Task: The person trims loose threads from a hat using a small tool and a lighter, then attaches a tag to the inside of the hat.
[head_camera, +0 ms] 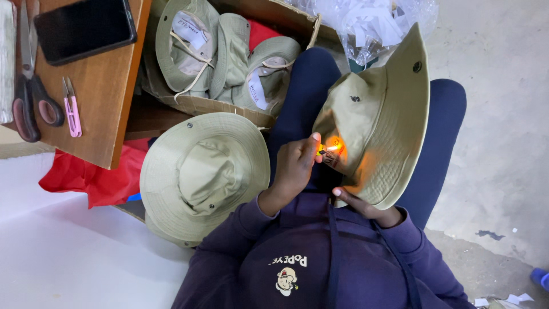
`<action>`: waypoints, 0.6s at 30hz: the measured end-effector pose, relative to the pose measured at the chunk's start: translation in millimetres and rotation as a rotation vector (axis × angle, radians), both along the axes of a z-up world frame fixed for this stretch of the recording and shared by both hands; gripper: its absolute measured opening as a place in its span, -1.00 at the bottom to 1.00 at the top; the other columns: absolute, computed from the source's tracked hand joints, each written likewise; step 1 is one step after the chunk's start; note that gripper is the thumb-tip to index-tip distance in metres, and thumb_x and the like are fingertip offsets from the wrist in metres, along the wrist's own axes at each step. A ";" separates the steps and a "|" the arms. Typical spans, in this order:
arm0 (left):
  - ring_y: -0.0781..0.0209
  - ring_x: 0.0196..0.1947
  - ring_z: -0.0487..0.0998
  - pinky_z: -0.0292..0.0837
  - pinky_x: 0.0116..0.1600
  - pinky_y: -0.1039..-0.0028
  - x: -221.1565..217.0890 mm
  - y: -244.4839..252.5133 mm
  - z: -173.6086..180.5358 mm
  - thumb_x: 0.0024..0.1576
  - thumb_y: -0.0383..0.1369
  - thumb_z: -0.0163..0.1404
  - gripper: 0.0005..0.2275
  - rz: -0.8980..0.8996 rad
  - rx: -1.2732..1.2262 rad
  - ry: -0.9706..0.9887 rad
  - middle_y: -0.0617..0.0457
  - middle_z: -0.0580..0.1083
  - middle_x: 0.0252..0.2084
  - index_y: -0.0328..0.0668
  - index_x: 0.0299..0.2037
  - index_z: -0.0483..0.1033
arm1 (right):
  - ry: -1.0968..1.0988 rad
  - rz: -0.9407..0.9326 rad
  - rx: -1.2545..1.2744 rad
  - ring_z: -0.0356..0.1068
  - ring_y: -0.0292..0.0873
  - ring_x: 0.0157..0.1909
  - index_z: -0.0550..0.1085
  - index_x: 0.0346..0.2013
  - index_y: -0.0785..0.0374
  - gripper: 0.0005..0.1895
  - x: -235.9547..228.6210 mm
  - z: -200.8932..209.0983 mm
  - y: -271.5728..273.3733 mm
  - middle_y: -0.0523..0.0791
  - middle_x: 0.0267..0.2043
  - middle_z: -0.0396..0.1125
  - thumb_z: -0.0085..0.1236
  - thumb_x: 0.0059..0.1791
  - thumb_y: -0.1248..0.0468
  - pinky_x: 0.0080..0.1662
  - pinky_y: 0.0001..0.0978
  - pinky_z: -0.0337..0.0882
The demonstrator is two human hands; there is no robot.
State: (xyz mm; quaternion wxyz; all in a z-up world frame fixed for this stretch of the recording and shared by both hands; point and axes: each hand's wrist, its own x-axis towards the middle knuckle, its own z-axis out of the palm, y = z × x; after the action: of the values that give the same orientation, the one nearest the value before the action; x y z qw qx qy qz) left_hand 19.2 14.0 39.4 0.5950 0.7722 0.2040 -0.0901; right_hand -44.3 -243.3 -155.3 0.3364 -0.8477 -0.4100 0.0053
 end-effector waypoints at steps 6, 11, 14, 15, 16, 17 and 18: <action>0.32 -0.54 0.38 0.35 -0.37 0.53 -9.0 4.2 -23.8 0.40 0.04 -0.17 -0.45 -0.016 -0.438 -0.121 0.07 0.39 -0.60 -0.23 -0.45 0.58 | 0.820 -0.027 0.470 0.47 -0.06 0.29 0.56 0.17 0.49 -0.63 -15.4 -25.0 -58.0 0.16 0.22 0.49 0.12 0.07 0.43 0.31 -0.14 0.42; 0.26 -0.27 0.61 0.58 -0.13 0.39 -17.7 -17.5 17.6 0.31 -0.14 0.08 -0.67 -0.126 -1.086 -0.192 0.00 0.57 -0.26 -0.34 -0.08 0.56 | 1.215 -0.167 1.033 0.37 0.32 0.32 0.36 0.24 0.71 -0.33 45.4 35.7 -18.0 0.38 0.27 0.35 0.23 -0.16 0.51 0.31 0.28 0.33; 0.28 -0.08 0.60 0.55 0.05 0.45 10.9 -25.3 -24.0 0.32 -0.19 0.06 -0.71 -0.022 -0.983 -0.329 0.00 0.57 -0.13 -0.33 -0.06 0.53 | 1.230 -0.215 1.230 0.40 0.47 0.22 0.35 0.22 0.74 -0.28 10.1 -77.9 -59.3 0.42 0.21 0.36 0.18 -0.25 0.56 0.21 0.49 0.32; 0.21 0.01 0.61 0.55 0.11 0.45 24.2 -26.3 -56.0 0.32 -0.02 0.01 -0.61 0.159 -0.875 -0.425 -0.04 0.58 -0.09 -0.28 -0.10 0.51 | 1.234 -0.252 1.351 0.41 0.56 0.16 0.34 0.20 0.75 -0.25 -4.7 -115.1 -72.0 0.45 0.17 0.37 0.16 -0.31 0.59 0.15 0.62 0.31; 0.21 0.01 0.61 0.55 0.11 0.45 35.1 -7.3 -43.7 0.32 -0.02 0.01 -0.61 0.155 -0.872 -0.425 -0.04 0.58 -0.09 -0.28 -0.10 0.51 | 1.232 -0.252 1.356 0.41 0.56 0.16 0.34 0.20 0.75 -0.25 -1.1 -102.9 -58.7 0.45 0.17 0.37 0.16 -0.31 0.59 0.15 0.62 0.31; 0.09 0.15 0.56 0.47 0.26 0.33 51.6 9.4 -31.5 0.33 0.00 0.00 -0.62 0.309 -0.659 -0.617 -0.10 0.54 0.07 -0.23 -0.08 0.46 | 1.237 -0.212 1.394 0.41 0.54 0.17 0.33 0.22 0.74 -0.26 7.7 -90.3 -48.1 0.46 0.18 0.36 0.14 -0.29 0.60 0.16 0.60 0.33; -0.04 0.30 0.50 0.40 0.41 0.22 68.8 26.0 -19.3 0.34 0.02 0.00 -0.63 0.462 -0.437 -0.801 -0.15 0.50 0.23 -0.18 -0.06 0.42 | 1.241 -0.172 1.432 0.41 0.53 0.18 0.31 0.24 0.72 -0.26 17.1 -77.8 -37.3 0.46 0.19 0.35 0.13 -0.27 0.62 0.16 0.59 0.34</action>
State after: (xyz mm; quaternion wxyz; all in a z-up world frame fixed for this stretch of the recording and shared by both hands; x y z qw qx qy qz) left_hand 88.0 40.0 20.1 0.7786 0.5383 0.1017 0.3061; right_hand -27.2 -280.7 -233.1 0.9329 -0.3135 -0.0002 0.1774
